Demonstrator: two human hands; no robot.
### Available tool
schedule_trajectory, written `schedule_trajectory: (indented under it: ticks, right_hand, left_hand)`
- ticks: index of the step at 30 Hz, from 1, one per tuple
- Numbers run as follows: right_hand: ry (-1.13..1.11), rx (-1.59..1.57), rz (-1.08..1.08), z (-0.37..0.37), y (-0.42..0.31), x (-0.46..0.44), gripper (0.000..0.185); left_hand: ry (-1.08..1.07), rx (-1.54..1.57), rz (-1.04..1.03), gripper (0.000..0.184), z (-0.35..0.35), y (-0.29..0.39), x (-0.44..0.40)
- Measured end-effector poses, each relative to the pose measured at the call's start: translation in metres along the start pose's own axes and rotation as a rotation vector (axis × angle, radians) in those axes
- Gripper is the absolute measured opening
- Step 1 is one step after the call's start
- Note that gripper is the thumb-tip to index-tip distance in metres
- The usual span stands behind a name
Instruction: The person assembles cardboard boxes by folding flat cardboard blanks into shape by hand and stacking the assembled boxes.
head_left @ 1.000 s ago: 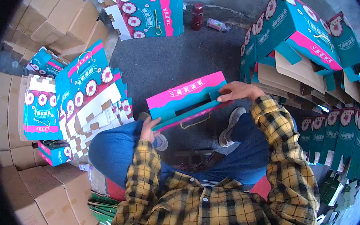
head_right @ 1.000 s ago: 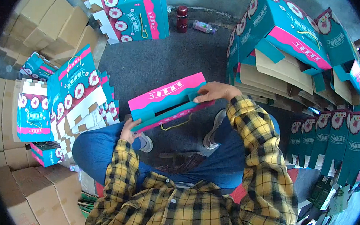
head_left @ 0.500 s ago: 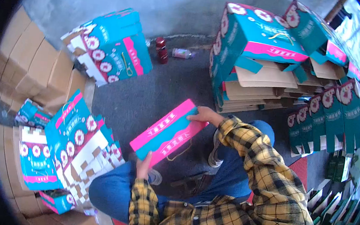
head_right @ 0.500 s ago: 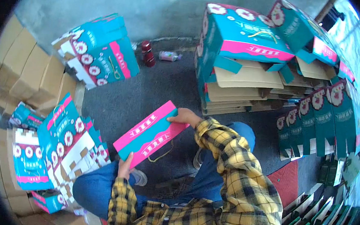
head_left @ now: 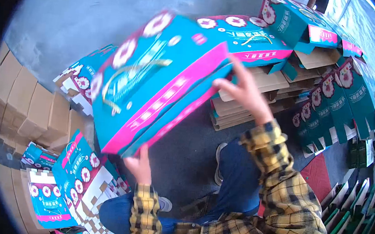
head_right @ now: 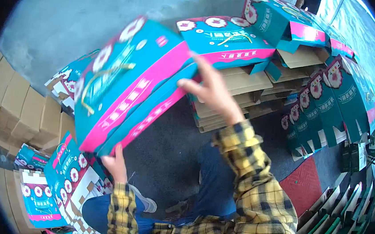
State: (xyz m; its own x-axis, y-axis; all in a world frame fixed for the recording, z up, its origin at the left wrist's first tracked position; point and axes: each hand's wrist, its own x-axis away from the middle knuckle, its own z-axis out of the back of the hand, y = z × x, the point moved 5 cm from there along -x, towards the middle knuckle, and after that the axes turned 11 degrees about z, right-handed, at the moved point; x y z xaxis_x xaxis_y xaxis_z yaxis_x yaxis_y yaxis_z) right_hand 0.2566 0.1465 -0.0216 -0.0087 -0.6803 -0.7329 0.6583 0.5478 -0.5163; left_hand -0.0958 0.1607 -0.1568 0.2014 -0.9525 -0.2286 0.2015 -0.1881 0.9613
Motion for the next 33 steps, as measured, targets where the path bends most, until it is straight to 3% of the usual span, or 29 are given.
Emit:
schedule_trajectory:
  ticks: [2, 4, 6, 8, 12, 16, 19, 21, 24, 25, 26, 27, 28, 29, 30, 32, 33]
  right_hand:
    - [0.198, -0.264, -0.065, 0.074, 0.037, -0.006, 0.063]
    - [0.227, -0.249, -0.105, 0.123, 0.076, -0.007, 0.059]
    - [0.269, -0.235, -0.103, 0.16, 0.114, -0.007, 0.058]
    - [0.327, -0.266, -0.16, 0.181, 0.143, -0.002, 0.058]
    - [0.461, -0.19, -0.274, 0.212, 0.194, 0.007, 0.057]
    - [0.537, -0.097, -0.363, 0.217, 0.196, 0.008, 0.059]
    - [0.608, 0.021, -0.412, 0.22, 0.201, 0.013, 0.061]
    - [0.702, 0.277, -0.444, 0.231, 0.214, 0.021, 0.061]
    - [0.79, 0.196, -0.439, 0.228, 0.221, 0.039, 0.055]
    - [0.784, 0.171, -0.431, 0.224, 0.209, 0.047, 0.046]
    - [0.777, 0.183, -0.309, 0.227, 0.227, 0.061, 0.04]
    - [0.725, 0.212, -0.324, 0.22, 0.219, 0.075, 0.038]
    - [0.778, 0.074, -0.337, 0.205, 0.198, 0.087, 0.038]
    - [0.862, 0.186, -0.312, 0.197, 0.207, 0.112, 0.038]
    - [0.815, 0.219, -0.395, 0.187, 0.203, 0.133, 0.039]
    - [0.79, 0.077, -0.488, 0.165, 0.198, 0.176, 0.039]
    - [0.773, 0.09, -0.496, 0.153, 0.199, 0.2, 0.039]
  left_hand:
    - [-0.057, -0.004, -0.264, 0.03, -0.079, 0.062, -0.028]
    - [-0.124, 0.054, -0.399, 0.041, -0.139, 0.101, -0.044]
    - [-0.185, -0.102, -0.447, 0.066, -0.191, 0.142, -0.049]
    - [-0.201, -0.059, -0.536, 0.083, -0.238, 0.155, -0.049]
    - [-0.254, -0.107, -0.509, 0.092, -0.286, 0.161, -0.049]
    - [-0.247, -0.143, -0.587, 0.089, -0.304, 0.164, -0.058]
    - [-0.337, -0.148, -0.494, 0.089, -0.314, 0.161, -0.067]
    - [-0.35, -0.2, -0.493, 0.089, -0.319, 0.157, -0.064]
    - [-0.297, -0.338, -0.615, 0.093, -0.327, 0.151, -0.06]
    - [-0.39, -0.29, -0.555, 0.096, -0.322, 0.156, -0.057]
    - [-0.452, -0.257, -0.655, 0.098, -0.319, 0.152, -0.058]
    - [-0.535, -0.251, -0.638, 0.096, -0.312, 0.158, -0.054]
    - [-0.602, -0.332, -0.584, 0.092, -0.3, 0.163, -0.046]
    - [-0.563, -0.419, -0.646, 0.089, -0.289, 0.148, -0.043]
    - [-0.611, -0.553, -0.569, 0.087, -0.277, 0.136, -0.04]
    - [-0.762, -0.706, -0.667, 0.084, -0.244, 0.114, -0.021]
    - [-0.933, -0.706, -0.592, 0.077, -0.221, 0.107, -0.009]
